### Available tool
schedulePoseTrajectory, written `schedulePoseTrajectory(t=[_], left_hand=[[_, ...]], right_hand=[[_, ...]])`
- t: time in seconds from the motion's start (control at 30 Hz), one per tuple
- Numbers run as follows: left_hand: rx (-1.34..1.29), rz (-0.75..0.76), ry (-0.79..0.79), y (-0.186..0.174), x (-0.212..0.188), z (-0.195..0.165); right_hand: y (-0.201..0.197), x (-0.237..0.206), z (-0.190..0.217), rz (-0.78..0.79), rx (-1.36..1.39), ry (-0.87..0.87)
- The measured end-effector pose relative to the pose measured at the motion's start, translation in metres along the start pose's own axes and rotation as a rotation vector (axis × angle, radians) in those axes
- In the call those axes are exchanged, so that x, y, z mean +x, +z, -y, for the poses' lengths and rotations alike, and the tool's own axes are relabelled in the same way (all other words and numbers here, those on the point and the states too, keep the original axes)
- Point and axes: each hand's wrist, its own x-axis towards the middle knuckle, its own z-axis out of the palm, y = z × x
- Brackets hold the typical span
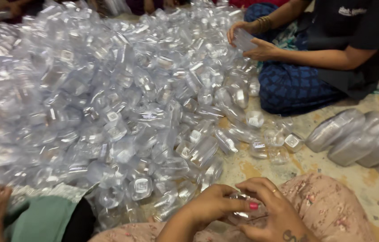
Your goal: The person sits on the floor among a large pile of clear plastic cups, picks up cups one at a time, and nests them together into a stack by hand. The person sets completed stacks aside and continues forming more stacks from the loose cups.
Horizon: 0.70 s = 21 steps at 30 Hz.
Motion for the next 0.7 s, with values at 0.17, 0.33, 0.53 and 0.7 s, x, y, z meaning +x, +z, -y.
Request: schedulePoseTrajectory(t=[0.17,0.33,0.53,0.7], left_hand=[[-0.130,0.135,-0.091,-0.023,0.019,0.047],[-0.018,-0.168,0.188,-0.060,0.087,0.108],[-0.335,-0.481,-0.126,-0.069,0.151,0.142],[-0.610,-0.469,0.058,-0.047,0.133,0.158]], right_hand=[[0.014,-0.029,-0.008,-0.257,0.339,0.251],[-0.040,0.014,-0.065,-0.057,-0.287,0.142],[-0.041,0.064,-0.166,0.065,-0.696,0.666],[-0.026,0.076,-0.171,0.047,-0.876,0.791]])
